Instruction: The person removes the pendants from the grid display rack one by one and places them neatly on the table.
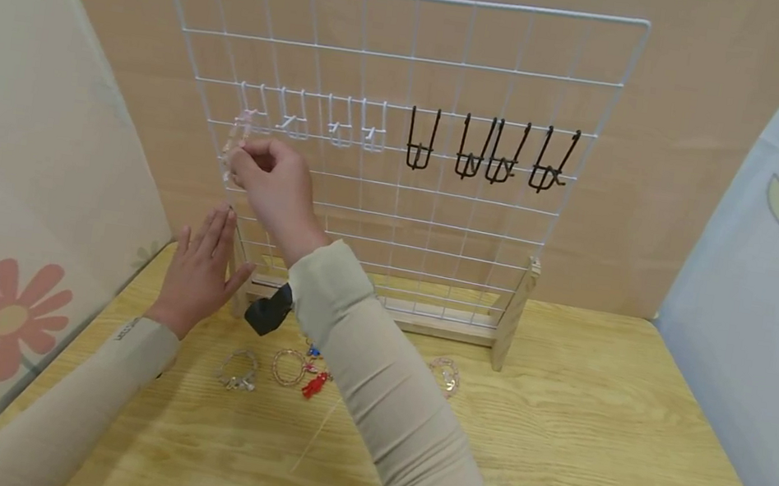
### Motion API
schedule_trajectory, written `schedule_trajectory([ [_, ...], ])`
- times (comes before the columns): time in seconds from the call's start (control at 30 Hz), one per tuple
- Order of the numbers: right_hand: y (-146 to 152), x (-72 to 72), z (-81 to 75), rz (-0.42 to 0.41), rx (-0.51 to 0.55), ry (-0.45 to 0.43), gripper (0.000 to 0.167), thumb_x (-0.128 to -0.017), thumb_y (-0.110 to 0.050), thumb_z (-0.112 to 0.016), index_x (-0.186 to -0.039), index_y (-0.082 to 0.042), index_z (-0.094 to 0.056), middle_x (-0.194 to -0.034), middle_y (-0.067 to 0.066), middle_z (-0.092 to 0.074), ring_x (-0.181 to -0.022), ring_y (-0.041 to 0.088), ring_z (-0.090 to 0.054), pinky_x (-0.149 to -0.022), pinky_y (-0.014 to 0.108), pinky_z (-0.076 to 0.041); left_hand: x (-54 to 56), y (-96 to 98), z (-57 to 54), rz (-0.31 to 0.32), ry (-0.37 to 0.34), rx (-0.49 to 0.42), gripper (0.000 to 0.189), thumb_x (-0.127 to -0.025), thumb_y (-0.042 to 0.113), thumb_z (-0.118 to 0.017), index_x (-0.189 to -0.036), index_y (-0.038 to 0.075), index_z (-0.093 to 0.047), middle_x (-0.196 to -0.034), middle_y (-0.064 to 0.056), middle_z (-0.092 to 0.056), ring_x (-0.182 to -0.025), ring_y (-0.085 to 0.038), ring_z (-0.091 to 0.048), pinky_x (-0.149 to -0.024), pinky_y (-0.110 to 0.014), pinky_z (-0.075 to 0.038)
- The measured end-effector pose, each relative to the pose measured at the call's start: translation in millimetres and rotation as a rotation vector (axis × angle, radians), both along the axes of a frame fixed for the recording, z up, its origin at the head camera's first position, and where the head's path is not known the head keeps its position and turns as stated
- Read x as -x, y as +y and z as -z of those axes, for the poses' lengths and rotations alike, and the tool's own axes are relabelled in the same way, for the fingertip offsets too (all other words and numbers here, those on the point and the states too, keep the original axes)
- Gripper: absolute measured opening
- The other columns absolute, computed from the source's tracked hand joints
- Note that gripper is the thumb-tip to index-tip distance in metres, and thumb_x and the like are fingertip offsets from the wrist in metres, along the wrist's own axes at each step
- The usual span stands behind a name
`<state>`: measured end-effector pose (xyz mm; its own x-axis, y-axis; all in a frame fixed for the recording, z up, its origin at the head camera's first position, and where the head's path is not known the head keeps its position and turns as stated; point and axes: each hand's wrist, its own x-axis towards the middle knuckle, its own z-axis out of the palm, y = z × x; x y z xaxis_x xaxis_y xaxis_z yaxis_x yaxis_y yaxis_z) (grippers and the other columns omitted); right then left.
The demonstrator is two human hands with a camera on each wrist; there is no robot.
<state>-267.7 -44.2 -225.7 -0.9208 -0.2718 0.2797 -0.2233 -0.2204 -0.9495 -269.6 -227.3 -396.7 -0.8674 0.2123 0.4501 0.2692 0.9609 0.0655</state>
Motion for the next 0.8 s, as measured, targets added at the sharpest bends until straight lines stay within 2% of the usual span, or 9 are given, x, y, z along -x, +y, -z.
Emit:
schedule_trajectory([
  [0.27,2,-8.1,-9.9,-0.019,0.025,0.066,0.018,-0.100,-0.002,-0.061,-0.114,0.011,-0.064,-0.105,0.015,-0.068,-0.097,0.026,-0.070,-0.085,0.026,-0.059,-0.1,0.6,-0.8,-0.003,0.006,0.002,0.089,-0.105,0.047,-0.052,-0.162,0.003,-0.001,-0.170,-0.012,0.001,-0.156,-0.031,-0.005,-0.122,-0.062,-0.006],
  [0.6,5,-12.2,-19.2,-0.085,-0.019,0.090,0.014,-0.101,-0.003,-0.061,-0.110,0.007,-0.063,-0.117,0.020,-0.069,-0.093,0.019,-0.068,-0.087,0.027,-0.058,0.9,1.5,-2.3,-0.012,0.017,0.029,0.090,-0.103,0.045,-0.056,-0.162,0.000,-0.004,-0.170,-0.017,-0.005,-0.156,-0.034,-0.009,-0.121,-0.063,-0.009],
  [0.8,13,-16.7,-14.8,-0.125,-0.085,0.081,0.013,-0.100,0.000,-0.061,-0.110,0.008,-0.064,-0.110,0.016,-0.070,-0.087,0.015,-0.067,-0.085,0.029,-0.059,0.7,0.9,-1.0,-0.007,0.017,0.026,0.089,-0.104,0.045,-0.054,-0.161,0.000,-0.005,-0.169,-0.018,-0.007,-0.156,-0.032,-0.007,-0.121,-0.062,-0.008],
])
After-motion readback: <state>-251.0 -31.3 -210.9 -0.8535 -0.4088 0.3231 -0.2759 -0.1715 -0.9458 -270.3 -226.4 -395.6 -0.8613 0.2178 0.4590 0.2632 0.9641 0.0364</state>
